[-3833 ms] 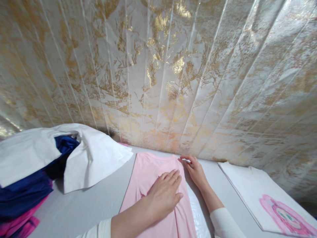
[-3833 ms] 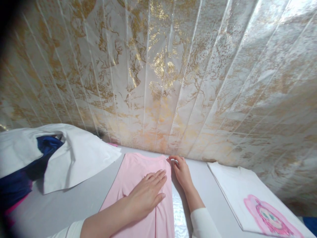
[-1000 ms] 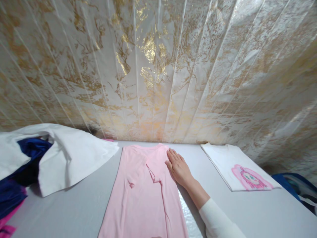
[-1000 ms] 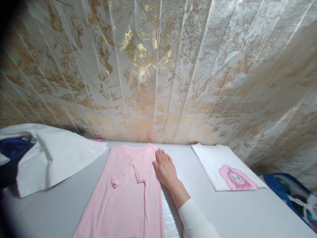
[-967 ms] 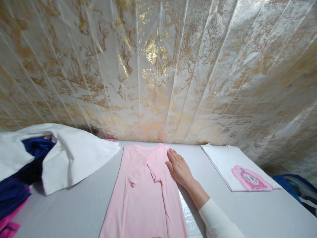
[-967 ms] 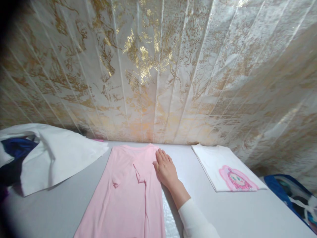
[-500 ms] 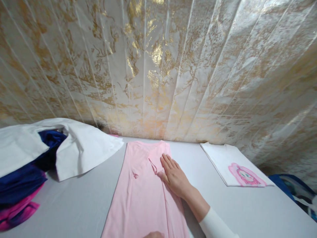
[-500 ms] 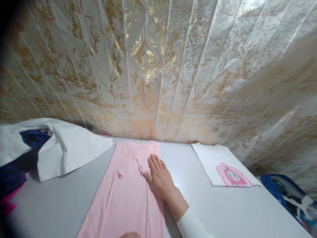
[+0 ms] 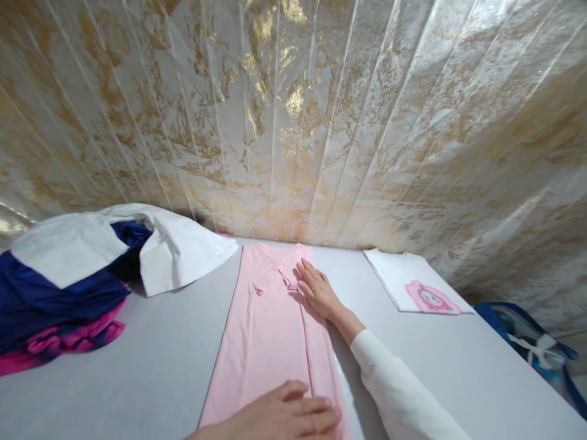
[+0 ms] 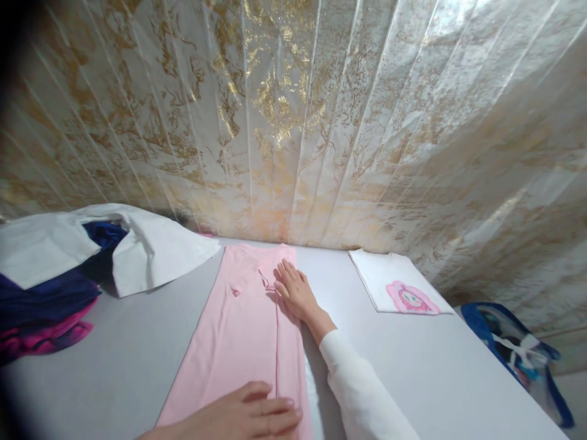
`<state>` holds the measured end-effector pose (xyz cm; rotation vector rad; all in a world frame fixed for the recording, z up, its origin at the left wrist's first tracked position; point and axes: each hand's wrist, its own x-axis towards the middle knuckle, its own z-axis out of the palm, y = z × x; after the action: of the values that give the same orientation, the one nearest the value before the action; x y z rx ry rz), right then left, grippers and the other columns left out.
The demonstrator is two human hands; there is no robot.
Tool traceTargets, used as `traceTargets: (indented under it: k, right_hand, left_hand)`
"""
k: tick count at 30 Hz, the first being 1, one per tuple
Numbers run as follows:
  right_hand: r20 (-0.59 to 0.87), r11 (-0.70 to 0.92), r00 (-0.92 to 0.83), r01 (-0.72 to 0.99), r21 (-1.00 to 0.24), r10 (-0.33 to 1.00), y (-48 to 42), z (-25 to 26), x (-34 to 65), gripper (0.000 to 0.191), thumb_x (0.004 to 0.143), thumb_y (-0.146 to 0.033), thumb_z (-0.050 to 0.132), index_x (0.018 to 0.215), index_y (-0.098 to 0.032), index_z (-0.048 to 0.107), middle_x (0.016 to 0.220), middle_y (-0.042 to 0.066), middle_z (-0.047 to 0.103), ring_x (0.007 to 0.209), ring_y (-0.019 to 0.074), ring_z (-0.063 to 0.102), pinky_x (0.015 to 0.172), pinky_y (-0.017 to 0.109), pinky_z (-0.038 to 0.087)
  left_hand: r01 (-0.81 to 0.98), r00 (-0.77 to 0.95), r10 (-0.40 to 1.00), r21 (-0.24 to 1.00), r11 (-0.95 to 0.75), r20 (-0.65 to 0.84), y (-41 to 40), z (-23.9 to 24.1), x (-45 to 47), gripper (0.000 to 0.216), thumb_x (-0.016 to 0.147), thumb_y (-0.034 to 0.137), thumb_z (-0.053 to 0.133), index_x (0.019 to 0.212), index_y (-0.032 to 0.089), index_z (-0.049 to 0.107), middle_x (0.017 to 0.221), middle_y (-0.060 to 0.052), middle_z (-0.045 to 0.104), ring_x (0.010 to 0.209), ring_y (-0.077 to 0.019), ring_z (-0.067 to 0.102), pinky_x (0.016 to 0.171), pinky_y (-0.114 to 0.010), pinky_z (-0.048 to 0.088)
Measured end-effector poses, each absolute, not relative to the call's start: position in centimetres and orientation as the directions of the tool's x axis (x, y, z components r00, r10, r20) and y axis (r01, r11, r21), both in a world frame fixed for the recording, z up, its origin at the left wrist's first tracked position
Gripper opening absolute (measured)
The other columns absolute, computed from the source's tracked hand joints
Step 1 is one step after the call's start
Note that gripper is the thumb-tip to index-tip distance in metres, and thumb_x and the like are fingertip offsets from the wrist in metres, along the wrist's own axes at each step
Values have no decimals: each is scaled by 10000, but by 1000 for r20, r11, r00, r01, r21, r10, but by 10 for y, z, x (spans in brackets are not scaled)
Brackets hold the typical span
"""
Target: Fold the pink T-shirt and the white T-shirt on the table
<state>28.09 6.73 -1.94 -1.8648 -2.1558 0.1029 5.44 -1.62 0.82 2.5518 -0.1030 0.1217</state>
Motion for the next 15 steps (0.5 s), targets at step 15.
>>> traceTargets:
  k: [15]
  right_hand:
    - [80, 120, -111, 987, -106, 991, 18, -16, 275, 614, 985, -441, 321, 1484, -86, 288, 1558, 117, 213, 1444, 220, 204, 1157, 408, 235]
  left_hand:
    - [-282, 948, -246, 174, -944, 200, -37, -1, 61, 388, 991, 241, 377, 1360, 163, 468, 1497, 36, 389, 1388, -155, 332, 1120, -302, 288]
